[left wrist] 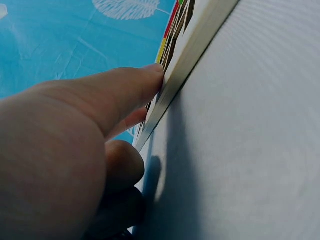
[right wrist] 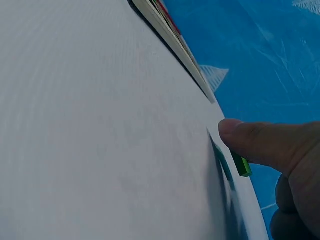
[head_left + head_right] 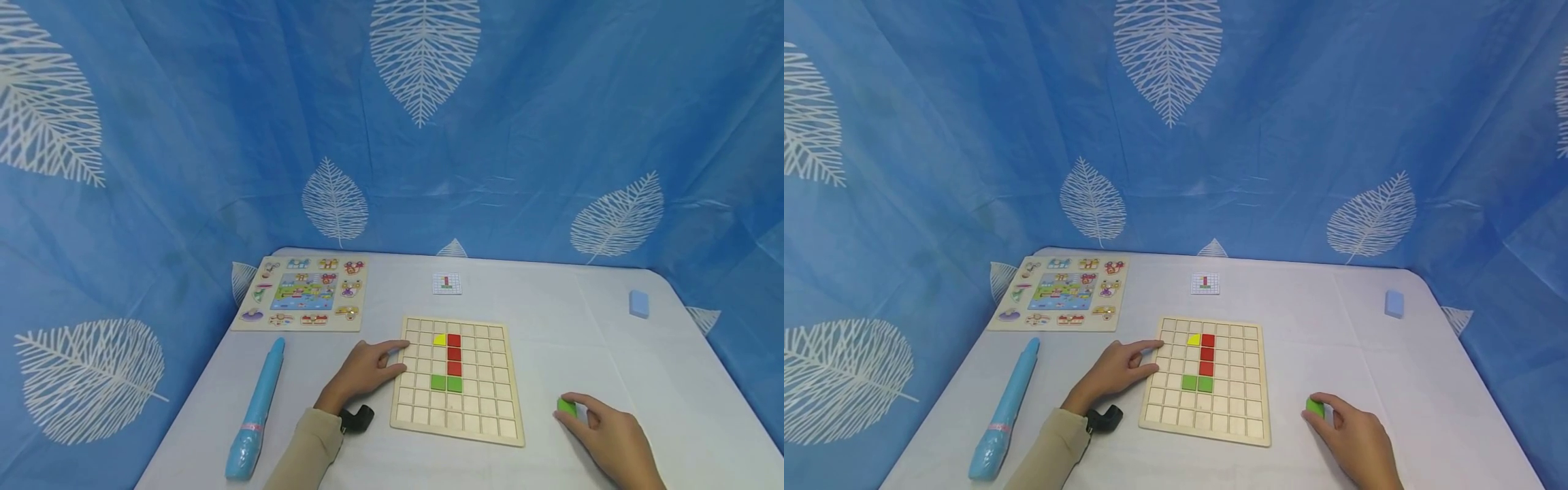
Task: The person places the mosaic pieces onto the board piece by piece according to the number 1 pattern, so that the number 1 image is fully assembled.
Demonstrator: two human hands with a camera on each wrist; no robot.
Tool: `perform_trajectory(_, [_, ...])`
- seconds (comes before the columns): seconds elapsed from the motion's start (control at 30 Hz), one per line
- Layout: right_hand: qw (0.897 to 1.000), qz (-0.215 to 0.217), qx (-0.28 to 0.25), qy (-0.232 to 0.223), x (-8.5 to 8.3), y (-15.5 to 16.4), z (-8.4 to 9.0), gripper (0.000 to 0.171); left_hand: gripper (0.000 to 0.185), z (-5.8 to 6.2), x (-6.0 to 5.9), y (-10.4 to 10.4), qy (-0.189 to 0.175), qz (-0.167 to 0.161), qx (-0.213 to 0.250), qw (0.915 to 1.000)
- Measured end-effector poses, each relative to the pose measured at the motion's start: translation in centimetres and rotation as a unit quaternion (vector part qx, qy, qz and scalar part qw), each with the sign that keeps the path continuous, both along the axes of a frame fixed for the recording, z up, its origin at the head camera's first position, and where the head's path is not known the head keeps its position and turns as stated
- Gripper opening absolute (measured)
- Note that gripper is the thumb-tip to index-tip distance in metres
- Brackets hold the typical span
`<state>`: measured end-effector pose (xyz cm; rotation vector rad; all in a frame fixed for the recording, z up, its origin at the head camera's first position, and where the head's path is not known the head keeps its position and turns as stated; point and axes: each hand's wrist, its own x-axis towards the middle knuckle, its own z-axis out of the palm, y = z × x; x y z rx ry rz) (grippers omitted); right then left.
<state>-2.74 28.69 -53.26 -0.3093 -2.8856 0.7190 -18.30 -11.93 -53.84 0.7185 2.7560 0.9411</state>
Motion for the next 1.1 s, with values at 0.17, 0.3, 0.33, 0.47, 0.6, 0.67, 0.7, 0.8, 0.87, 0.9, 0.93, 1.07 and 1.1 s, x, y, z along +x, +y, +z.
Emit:
perform_trajectory(0.17, [0.998, 0.033, 0.016, 0.050, -0.6, -1.8, 0.2, 0.032, 0.045, 0.0, 0.1, 0.0, -0.003, 0.001, 0.005, 1.0000])
perform_trajectory(0.3, [0.996, 0.058, 0.018, 0.066, -1.1, -2.8, 0.4, 0.030, 0.045, -0.1, 0.1, 0.0, -0.002, -0.001, 0.002, 1.0000])
perform_trajectory(0.33, [0.996, 0.065, 0.018, 0.063, -1.2, -3.0, 0.5, 0.030, 0.045, -0.1, 0.1, 0.0, -0.002, -0.002, 0.001, 1.0000])
perform_trajectory(0.47, [0.995, 0.090, 0.012, 0.042, -2.0, -4.2, 0.9, 0.031, 0.045, 0.0, 0.1, 0.0, 0.003, -0.005, 0.002, 1.0000])
perform_trajectory(0.6, [0.993, 0.113, 0.004, 0.018, -2.8, -5.8, 1.3, 0.032, 0.045, 0.0, 0.1, 0.0, 0.002, -0.005, 0.001, 1.0000])
perform_trajectory(0.67, [0.992, 0.124, -0.005, 0.009, -3.2, -6.7, 1.4, 0.032, 0.045, -0.1, 0.1, -0.1, 0.001, -0.003, 0.001, 1.0000])
perform_trajectory(0.7, [0.992, 0.128, -0.010, 0.006, -3.3, -7.1, 1.4, 0.032, 0.045, -0.2, 0.1, -0.1, -0.001, -0.002, 0.001, 1.0000])
perform_trajectory(0.8, [0.990, 0.142, -0.018, 0.003, -3.8, -8.2, 1.3, 0.030, 0.046, -0.4, 0.0, 0.0, -0.003, -0.002, 0.002, 1.0000])
perform_trajectory(0.87, [0.988, 0.152, -0.015, 0.004, -4.2, -8.8, 1.3, 0.029, 0.045, -0.3, 0.0, 0.0, -0.002, -0.004, 0.004, 1.0000])
perform_trajectory(0.9, [0.988, 0.156, -0.012, 0.005, -4.3, -9.0, 1.2, 0.029, 0.045, -0.3, 0.0, 0.0, -0.001, -0.005, 0.004, 1.0000])
perform_trajectory(0.93, [0.987, 0.161, -0.010, 0.008, -4.5, -9.2, 1.2, 0.028, 0.045, -0.2, 0.0, 0.0, 0.001, -0.007, 0.004, 1.0000])
perform_trajectory(1.07, [0.985, 0.172, -0.006, 0.015, -4.9, -9.8, 1.2, 0.028, 0.045, -0.2, -0.1, -0.1, 0.006, -0.010, 0.006, 0.9999])
perform_trajectory(1.1, [0.985, 0.174, -0.008, 0.014, -5.0, -10.0, 1.2, 0.028, 0.045, -0.2, -0.1, -0.1, 0.004, -0.009, 0.006, 0.9999])
